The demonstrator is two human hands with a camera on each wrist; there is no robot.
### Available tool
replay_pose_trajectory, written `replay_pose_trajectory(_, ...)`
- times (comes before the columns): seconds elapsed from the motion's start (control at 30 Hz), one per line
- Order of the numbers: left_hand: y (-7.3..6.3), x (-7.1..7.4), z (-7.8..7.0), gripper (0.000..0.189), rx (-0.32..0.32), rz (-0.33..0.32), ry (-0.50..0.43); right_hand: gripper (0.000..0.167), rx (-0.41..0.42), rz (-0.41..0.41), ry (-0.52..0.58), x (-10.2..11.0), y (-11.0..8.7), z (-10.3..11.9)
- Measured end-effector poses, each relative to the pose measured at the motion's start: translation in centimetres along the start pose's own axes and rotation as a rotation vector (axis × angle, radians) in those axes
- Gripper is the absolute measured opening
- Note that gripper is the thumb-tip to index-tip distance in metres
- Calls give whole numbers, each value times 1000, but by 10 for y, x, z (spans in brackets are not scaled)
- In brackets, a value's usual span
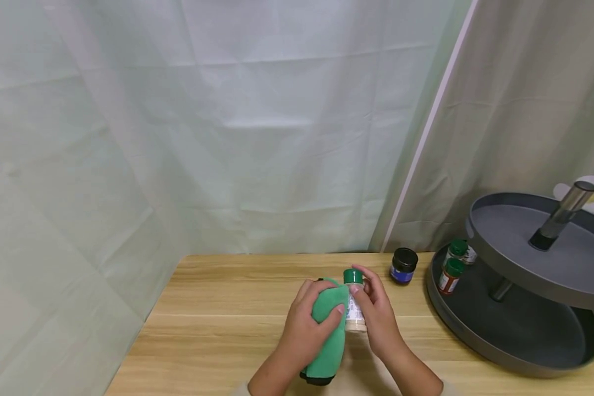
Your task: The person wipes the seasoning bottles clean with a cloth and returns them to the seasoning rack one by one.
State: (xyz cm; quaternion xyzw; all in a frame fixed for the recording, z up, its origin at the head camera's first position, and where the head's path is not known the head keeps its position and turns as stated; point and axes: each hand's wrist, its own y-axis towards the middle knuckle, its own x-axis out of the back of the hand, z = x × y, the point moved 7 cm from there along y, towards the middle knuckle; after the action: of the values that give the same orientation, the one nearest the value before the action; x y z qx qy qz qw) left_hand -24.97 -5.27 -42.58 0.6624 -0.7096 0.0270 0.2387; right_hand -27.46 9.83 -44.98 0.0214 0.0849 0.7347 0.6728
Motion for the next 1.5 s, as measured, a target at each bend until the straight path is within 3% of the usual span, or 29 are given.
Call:
replay_pose_trajectory(0.13, -4, -8, -1, 34, -32, 37, 34, 34, -18, -69, 47, 8, 3, -2)
replay_pose_trajectory(0.3, -5, -11, -3, 36, -59, 21, 55, 39, -57, -90, 83, 10, 3, -2)
replay_pose_trajectory(0.47, -3, -9, 0, 35, -33, -11, 51, 46, -59, -27, 113, 6, 2, 0)
replay_pose_trajectory(0.93, 5, 13, 8, 35, 60, -142, -17, 39, -25, 165, 59, -13, -3, 0)
replay_pose_trajectory(1.17, 5, 7, 8, 35, 66, -87, -49, 39, -1, 83, 16, -9, -4, 0)
replay_pose_trajectory(1.5, -3, -9, -1, 36, -53, 16, 41, 39, -5, -67, 47, 5, 1, -4)
